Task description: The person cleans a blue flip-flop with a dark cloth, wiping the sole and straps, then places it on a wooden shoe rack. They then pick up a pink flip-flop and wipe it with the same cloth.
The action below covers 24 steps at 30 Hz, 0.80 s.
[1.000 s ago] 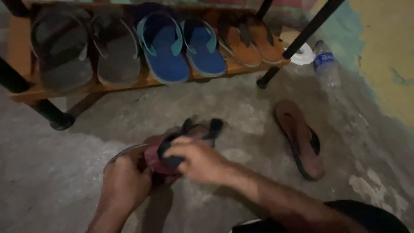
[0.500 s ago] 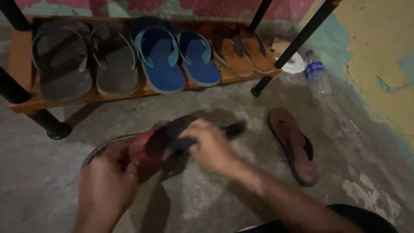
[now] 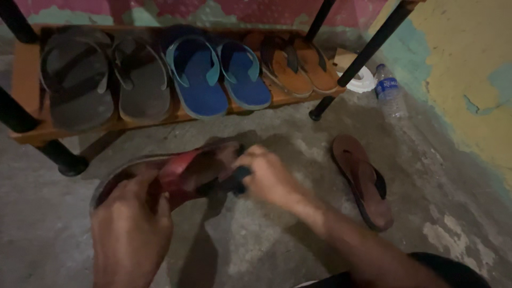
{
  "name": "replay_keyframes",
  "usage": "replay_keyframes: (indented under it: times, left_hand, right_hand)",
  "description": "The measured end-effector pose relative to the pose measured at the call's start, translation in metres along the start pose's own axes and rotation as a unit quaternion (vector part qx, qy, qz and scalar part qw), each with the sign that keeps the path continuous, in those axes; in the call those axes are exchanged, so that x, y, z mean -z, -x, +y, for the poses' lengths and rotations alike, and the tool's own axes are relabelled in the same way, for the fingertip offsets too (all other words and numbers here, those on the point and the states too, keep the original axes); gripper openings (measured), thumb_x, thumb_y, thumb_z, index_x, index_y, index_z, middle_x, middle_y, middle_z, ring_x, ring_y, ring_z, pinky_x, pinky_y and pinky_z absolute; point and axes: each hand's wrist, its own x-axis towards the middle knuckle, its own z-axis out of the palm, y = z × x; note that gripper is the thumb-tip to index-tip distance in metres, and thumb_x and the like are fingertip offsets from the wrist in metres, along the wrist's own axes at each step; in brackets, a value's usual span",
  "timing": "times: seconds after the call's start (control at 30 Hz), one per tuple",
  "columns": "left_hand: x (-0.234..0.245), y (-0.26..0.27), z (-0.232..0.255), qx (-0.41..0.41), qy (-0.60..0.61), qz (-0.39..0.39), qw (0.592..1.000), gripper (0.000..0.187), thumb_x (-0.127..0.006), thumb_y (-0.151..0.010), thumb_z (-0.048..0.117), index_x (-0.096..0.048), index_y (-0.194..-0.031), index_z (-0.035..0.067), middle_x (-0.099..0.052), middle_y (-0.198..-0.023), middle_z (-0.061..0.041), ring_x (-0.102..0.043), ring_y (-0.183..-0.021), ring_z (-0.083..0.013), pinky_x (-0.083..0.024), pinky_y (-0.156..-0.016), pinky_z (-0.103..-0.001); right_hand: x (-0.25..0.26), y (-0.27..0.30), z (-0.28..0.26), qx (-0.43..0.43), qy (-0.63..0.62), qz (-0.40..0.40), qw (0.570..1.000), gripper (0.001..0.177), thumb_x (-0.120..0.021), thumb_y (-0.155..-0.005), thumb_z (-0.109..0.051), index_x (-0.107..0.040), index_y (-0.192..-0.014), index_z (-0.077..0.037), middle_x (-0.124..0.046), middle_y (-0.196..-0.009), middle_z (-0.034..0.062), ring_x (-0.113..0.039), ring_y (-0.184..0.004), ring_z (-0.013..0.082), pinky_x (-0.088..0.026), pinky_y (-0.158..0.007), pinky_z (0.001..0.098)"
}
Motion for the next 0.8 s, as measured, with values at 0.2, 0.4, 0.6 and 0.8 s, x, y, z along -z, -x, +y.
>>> replay_keyframes:
  times: [0.2, 0.4, 0.6, 0.8]
  left_hand:
    - [-0.009, 0.005, -0.006, 0.008, 0.01, -0.005, 1.0, 0.037, -0.073, -0.081, 0.003, -0.072, -0.118, 0.001, -0.075, -0.108, -0.019, -0.074, -0.097, -0.0318, -0.058, -0.09, -0.041]
    - [-0.007, 0.004, 0.004, 0.045, 0.015, -0.027, 0.999, 0.033, -0.073, -0.084, 0.004, -0.071, -0.117, 0.004, -0.074, -0.107, -0.019, -0.072, -0.101, -0.0338, -0.055, -0.092, -0.044]
    - [-0.016, 0.012, 0.0, -0.064, 0.043, 0.014, 0.997, 0.043, -0.07, -0.08, 0.001, -0.066, -0.122, 0.003, -0.072, -0.114, -0.021, -0.069, -0.106, -0.0366, -0.053, -0.092, -0.045]
    - [-0.029, 0.02, 0.003, -0.143, 0.026, 0.026, 0.989, 0.045, -0.066, -0.08, 0.0, -0.065, -0.125, 0.005, -0.068, -0.122, -0.019, -0.068, -0.109, -0.0372, -0.054, -0.092, -0.044]
  right_hand:
    - [-0.032, 0.029, -0.028, 0.199, -0.189, -0.005, 0.962, 0.04, -0.067, -0.084, 0.002, -0.072, -0.123, -0.005, -0.06, -0.138, 0.0186, -0.061, -0.13, 0.034, -0.053, -0.104, 0.0421]
    - [-0.018, -0.004, 0.032, -0.021, -0.071, -0.008, 0.997, 0.033, -0.069, -0.083, 0.002, -0.075, -0.114, -0.006, -0.073, -0.117, 0.0142, -0.073, -0.105, 0.0268, -0.06, -0.086, 0.0344]
    - [-0.042, 0.002, 0.001, -0.109, -0.441, -0.148, 0.879, 0.034, -0.07, -0.086, 0.002, -0.073, -0.119, -0.003, -0.075, -0.11, 0.0105, -0.071, -0.096, 0.019, -0.059, -0.082, 0.0318]
    - [-0.052, 0.02, -0.029, -0.082, -0.496, -0.134, 0.854, 0.035, -0.068, -0.09, 0.003, -0.064, -0.125, 0.0, -0.072, -0.11, 0.0084, -0.07, -0.098, 0.0149, -0.06, -0.085, 0.0291]
